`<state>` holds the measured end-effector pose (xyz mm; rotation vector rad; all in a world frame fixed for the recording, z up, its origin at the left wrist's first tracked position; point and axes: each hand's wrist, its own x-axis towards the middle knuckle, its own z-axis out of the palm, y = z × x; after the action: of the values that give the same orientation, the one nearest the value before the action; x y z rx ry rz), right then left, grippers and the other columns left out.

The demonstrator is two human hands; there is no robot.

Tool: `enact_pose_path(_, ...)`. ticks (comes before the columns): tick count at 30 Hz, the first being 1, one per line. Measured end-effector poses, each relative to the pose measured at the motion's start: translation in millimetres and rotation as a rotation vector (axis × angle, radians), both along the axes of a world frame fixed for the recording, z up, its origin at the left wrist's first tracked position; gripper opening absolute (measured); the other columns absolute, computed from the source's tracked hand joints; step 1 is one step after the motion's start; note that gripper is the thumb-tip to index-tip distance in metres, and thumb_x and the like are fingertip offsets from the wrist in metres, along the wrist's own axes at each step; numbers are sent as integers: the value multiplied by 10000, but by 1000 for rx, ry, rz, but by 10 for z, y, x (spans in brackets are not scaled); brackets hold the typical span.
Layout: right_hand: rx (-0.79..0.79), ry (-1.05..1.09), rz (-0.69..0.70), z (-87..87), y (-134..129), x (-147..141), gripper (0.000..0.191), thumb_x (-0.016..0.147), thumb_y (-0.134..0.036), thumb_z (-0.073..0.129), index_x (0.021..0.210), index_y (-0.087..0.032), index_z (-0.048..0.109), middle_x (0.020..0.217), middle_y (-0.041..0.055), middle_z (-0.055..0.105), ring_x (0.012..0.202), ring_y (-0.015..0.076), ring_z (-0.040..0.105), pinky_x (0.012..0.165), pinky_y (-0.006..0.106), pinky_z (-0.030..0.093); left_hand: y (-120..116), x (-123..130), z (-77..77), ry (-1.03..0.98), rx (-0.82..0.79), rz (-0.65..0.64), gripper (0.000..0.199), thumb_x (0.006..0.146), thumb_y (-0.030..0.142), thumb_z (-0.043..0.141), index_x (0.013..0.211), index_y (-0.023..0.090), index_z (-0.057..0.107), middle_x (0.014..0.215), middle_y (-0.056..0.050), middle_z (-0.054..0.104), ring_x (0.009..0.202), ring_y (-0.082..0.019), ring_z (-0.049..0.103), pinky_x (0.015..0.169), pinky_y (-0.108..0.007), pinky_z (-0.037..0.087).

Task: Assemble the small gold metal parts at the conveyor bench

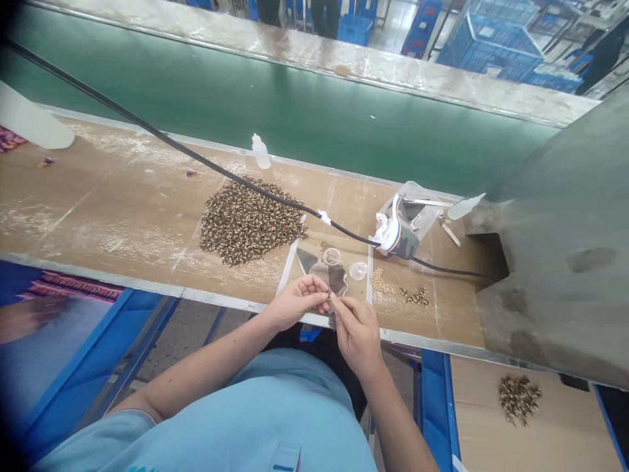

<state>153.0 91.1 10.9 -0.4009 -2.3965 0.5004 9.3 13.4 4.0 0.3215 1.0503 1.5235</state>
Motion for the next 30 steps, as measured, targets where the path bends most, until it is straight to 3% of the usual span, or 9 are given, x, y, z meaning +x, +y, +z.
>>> enact_pose_path(2, -45, 10, -58, 23, 0, 0, 311, 872, -134, 500, 1148, -246, 590, 967, 57, 621, 852, 159, 598, 738, 308, 495, -13, 24, 5, 30, 17, 20, 372, 620, 376, 776, 773, 127, 545, 607, 9, 634, 569, -83, 600, 600, -210, 486)
enact_pose_path(6, -178, 27, -185, 35, -50, -20, 124, 852, -229, 558, 954, -201, 623, 882, 41, 616, 616, 108, 552, 607, 266, 497, -42, 80, -9, 117, 68, 60, 340, 660, 386, 748, 777, 136, 550, 665, 10, 614, 628, -87, 604, 629, -218, 504)
enact_pose_path(9, -196, 42, -194, 6, -99, -35, 63, 849, -241, 570, 851, -203, 620, 818, 25, 607, 620, 105, 554, 576, 243, 486, -67, 121, -65, 191, 131, 71, 293, 702, 367, 719, 789, 137, 559, 741, -8, 627, 688, -93, 617, 693, -239, 525)
enact_pose_path(16, -122, 88, -214, -15, -125, -5, 11, 832, -208, 601, 839, -207, 609, 797, 19, 608, 668, 116, 558, 609, 246, 491, -145, 173, -212, 502, 247, 87, 155, 818, 291, 592, 844, 138, 586, 917, -90, 677, 850, -155, 658, 781, -293, 547)
enact_pose_path(19, -104, 87, -209, 7, -108, 9, 55, 834, -198, 604, 888, -208, 608, 798, 15, 609, 630, 106, 541, 610, 247, 493, -173, 161, -203, 766, 266, 92, 110, 847, 234, 536, 863, 152, 607, 941, -99, 702, 889, -164, 668, 809, -293, 546)
enact_pose_path(23, -72, 81, -169, -4, -81, 46, 75, 831, -175, 605, 892, -215, 619, 811, 21, 620, 722, 120, 585, 625, 242, 502, -184, 141, -155, 1028, 373, 132, 103, 853, 151, 505, 868, 164, 606, 957, -98, 718, 892, -153, 681, 806, -273, 548)
enact_pose_path(30, 14, 125, -73, -40, -34, 101, 165, 814, -115, 613, 921, -241, 615, 825, 11, 636, 758, 123, 605, 682, 251, 506, -178, 140, -111, 1117, 453, 166, 108, 838, 93, 514, 856, 168, 589, 956, -91, 725, 886, -135, 687, 791, -240, 553)
